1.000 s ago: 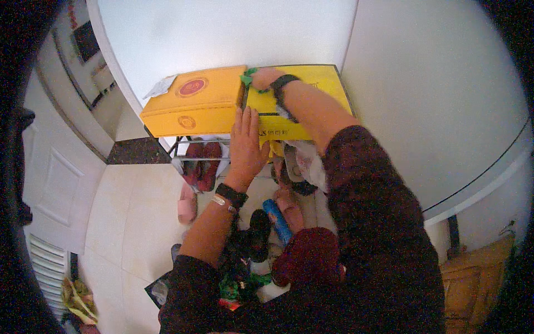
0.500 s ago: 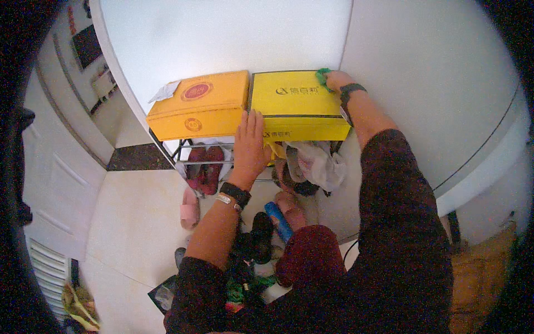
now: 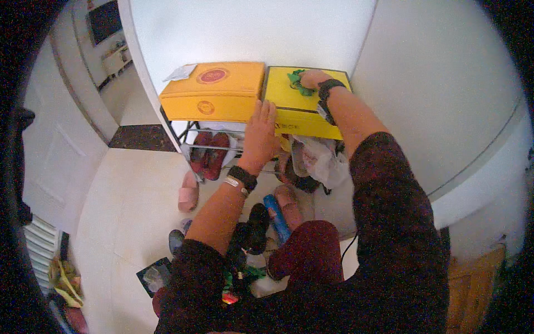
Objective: The person sits on the floor and organizes footwear and boxes near a shoe rack. They move slippers and shoes, open a yellow box to check its contents, wipe the box with a cloth, and place items back on the rack.
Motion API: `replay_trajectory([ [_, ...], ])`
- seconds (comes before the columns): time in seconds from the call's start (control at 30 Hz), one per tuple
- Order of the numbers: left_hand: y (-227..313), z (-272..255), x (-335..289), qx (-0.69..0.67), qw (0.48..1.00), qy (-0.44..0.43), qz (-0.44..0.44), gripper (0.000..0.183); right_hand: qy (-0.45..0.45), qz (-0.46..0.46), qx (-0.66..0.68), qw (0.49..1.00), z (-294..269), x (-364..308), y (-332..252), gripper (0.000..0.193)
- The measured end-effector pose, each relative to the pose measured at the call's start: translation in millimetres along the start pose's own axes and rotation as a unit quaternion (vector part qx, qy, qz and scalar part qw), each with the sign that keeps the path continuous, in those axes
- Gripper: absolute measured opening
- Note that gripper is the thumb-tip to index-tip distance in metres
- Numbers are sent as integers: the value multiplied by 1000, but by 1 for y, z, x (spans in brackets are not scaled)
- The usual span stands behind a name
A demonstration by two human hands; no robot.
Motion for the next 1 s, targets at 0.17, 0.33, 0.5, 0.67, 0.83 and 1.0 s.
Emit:
replay_trajectory([
  [0.17,2,1,1,-52,998,12,-30,69,-28,-12,9,999,6,42,-71,52],
  [0.33,1,3,-1,-44,999,7,-17,70,3,-124,99,987,6,2,-75,44],
  [0.5,-2,0,-5,-19,1000,-12,-4,72,149,-151,130,969,39,-87,-54,38],
  [0.67,-1,-3,-3,-4,1000,-22,2,80,235,-13,204,950,54,-146,13,37],
  [0.83,-3,-2,2,9,999,-44,-6,81,312,95,200,924,48,-158,64,34],
  [1.0,2,3,0,-36,999,-25,-17,81,344,-15,195,919,81,-151,10,32],
])
Point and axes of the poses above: each hand's wrist, its own x-axis towards the middle knuckle, its own z-axis out of the palm, y = z × x, the point moved 1 cm from there along x, towards the middle knuckle, and after that the axes turned 4 degrees about z, right-handed, at the moved point
